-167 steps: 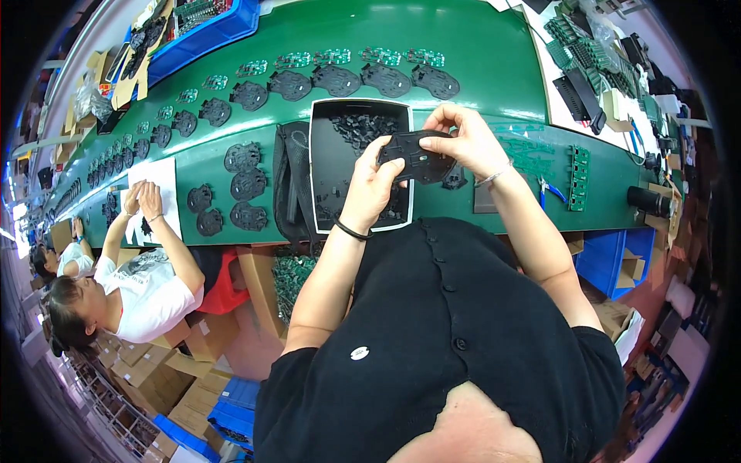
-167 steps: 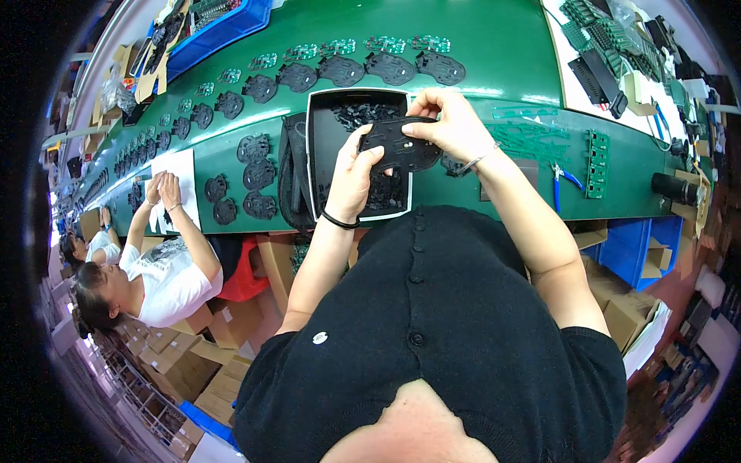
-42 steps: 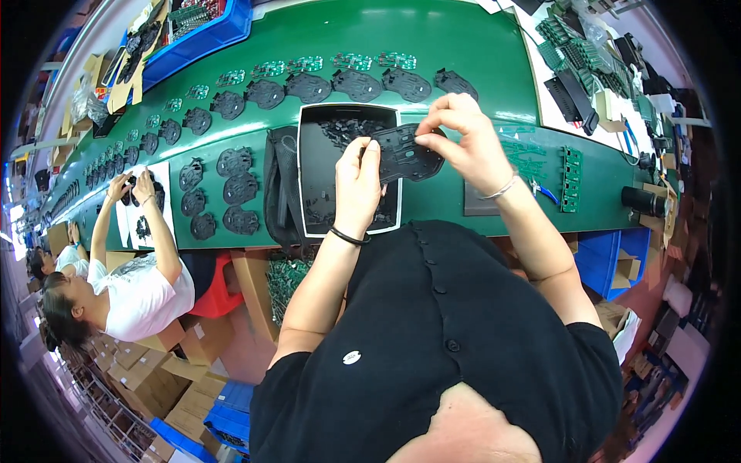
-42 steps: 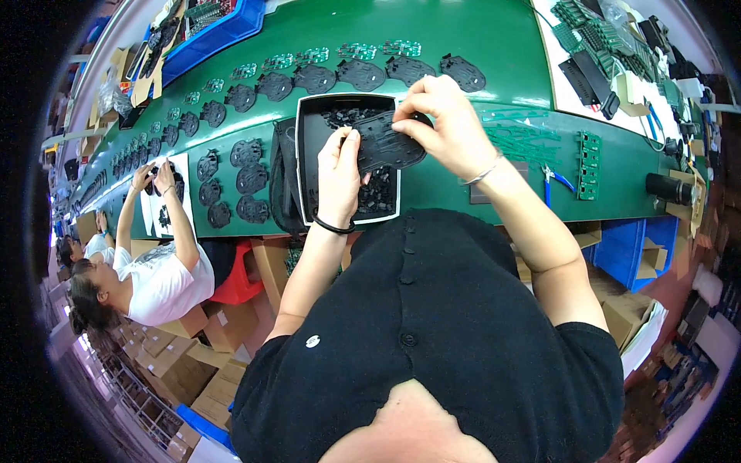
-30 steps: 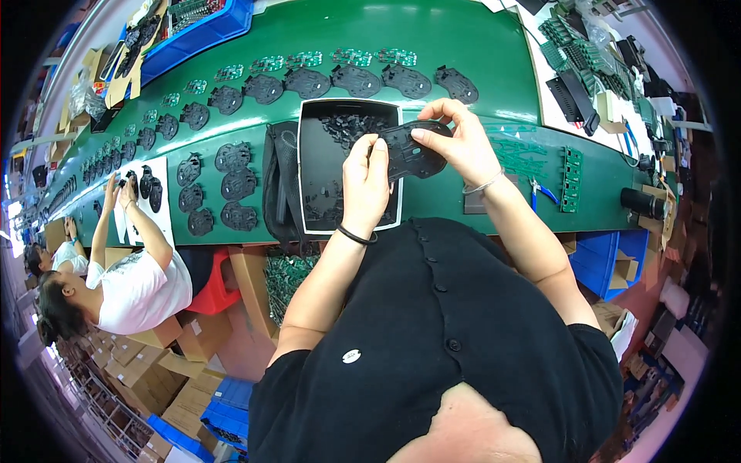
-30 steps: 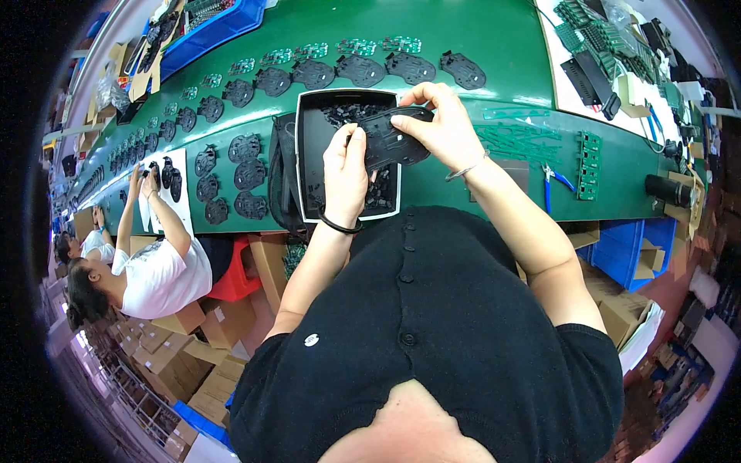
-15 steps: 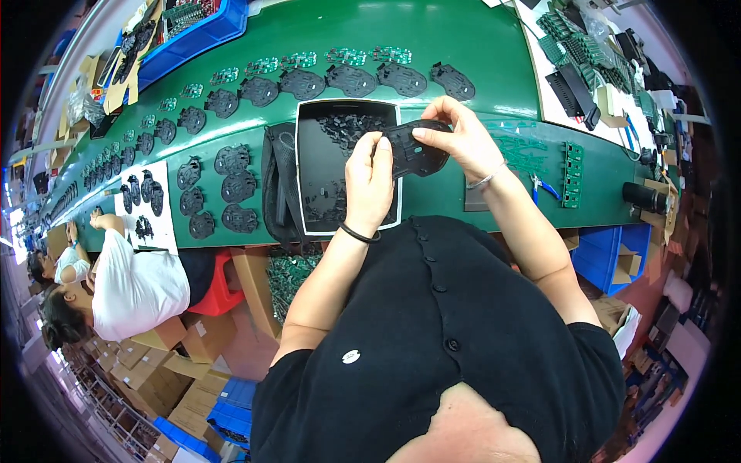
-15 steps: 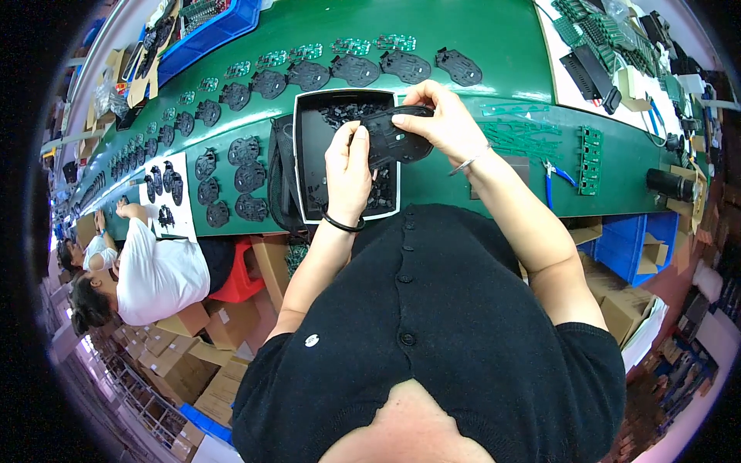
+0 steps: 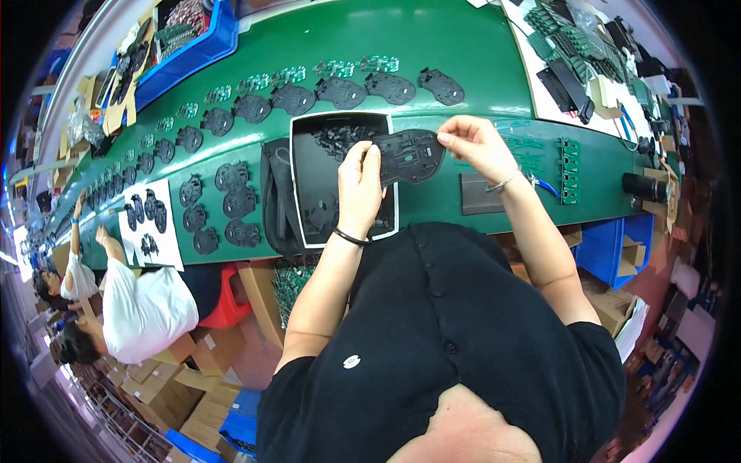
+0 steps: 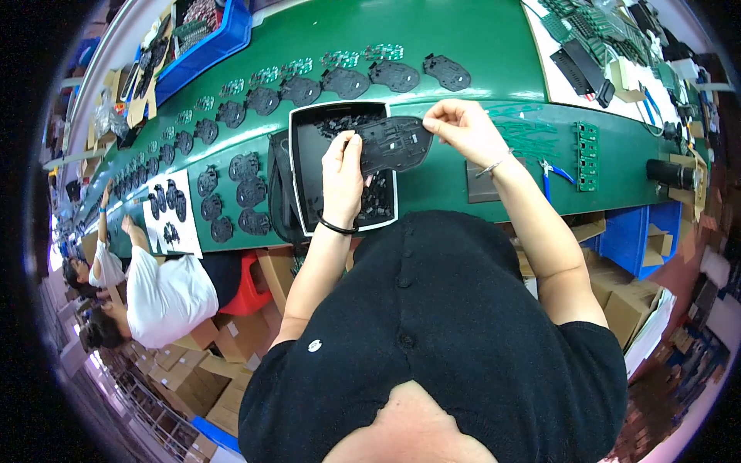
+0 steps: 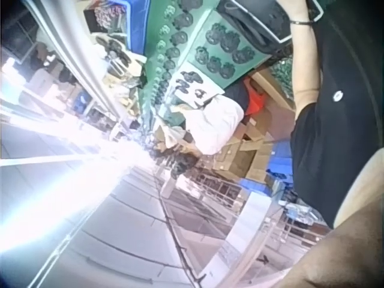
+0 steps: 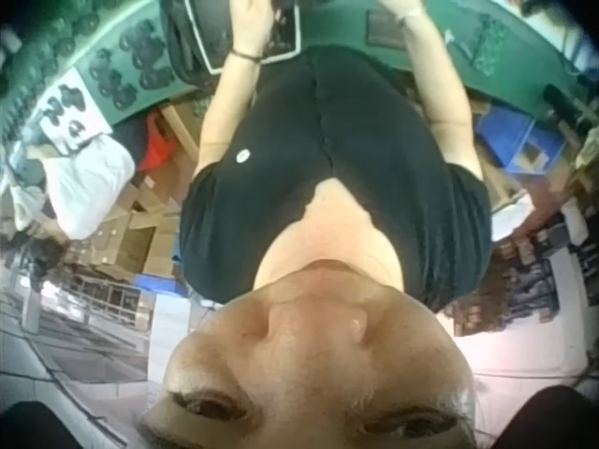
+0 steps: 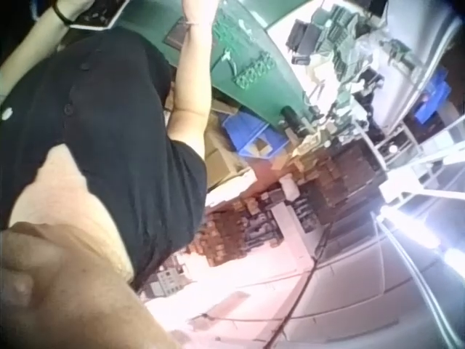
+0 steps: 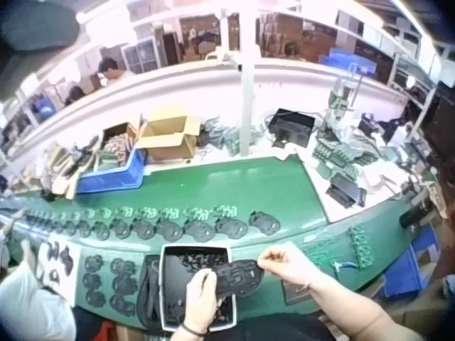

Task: The person assembles computer mouse bases by inserting small components from a container into plastic shells by hand. The person also cuts green circuit board panels using pliers and attaches the circuit boards and components into the shells.

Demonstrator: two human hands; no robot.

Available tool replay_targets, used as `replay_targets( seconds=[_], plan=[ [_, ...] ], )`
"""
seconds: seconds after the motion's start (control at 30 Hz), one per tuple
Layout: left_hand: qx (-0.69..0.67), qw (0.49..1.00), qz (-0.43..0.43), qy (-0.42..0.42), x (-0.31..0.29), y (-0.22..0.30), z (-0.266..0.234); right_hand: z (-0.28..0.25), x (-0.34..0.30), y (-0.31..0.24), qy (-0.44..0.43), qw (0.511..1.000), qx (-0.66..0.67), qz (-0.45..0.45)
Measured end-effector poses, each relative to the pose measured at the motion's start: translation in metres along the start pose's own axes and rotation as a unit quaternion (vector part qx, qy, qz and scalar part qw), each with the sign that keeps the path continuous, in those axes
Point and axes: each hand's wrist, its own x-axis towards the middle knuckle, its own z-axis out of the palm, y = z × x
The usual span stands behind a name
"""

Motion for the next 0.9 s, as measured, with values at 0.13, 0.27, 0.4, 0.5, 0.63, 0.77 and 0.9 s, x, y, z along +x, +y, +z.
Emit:
replay_targets(
  seconds=[0.13,0.27,0.4,0.5,0.63,0.77,0.9],
  plan=[
    [-0.043,0.996,-0.056,-0.047,0.007,-0.01,0.005,-0.017,0.006,0.028,0.03,0.997,0.062,0.045],
    [-0.04,0.994,-0.09,-0.044,0.012,-0.014,0.005,-0.081,0.04,0.093,0.192,0.981,0.015,0.023],
    [-0.011,0.996,-0.085,-0.03,0.013,-0.02,-0.001,-0.151,0.084,0.162,0.316,0.946,-0.048,0.048],
    [-0.01,0.995,-0.093,-0.017,0.01,-0.023,-0.005,-0.169,0.106,0.181,0.368,0.914,-0.151,0.077],
    [-0.005,0.994,-0.109,0.013,0.008,-0.027,-0.005,-0.173,0.123,0.192,0.394,0.892,-0.164,0.152],
    [0.002,0.993,-0.115,0.021,0.008,-0.028,-0.003,-0.164,0.129,0.192,0.375,0.898,-0.147,0.178],
    [0.003,0.993,-0.122,0.008,0.014,-0.028,0.004,-0.168,0.12,0.197,0.352,0.917,-0.077,0.17]
  ],
)
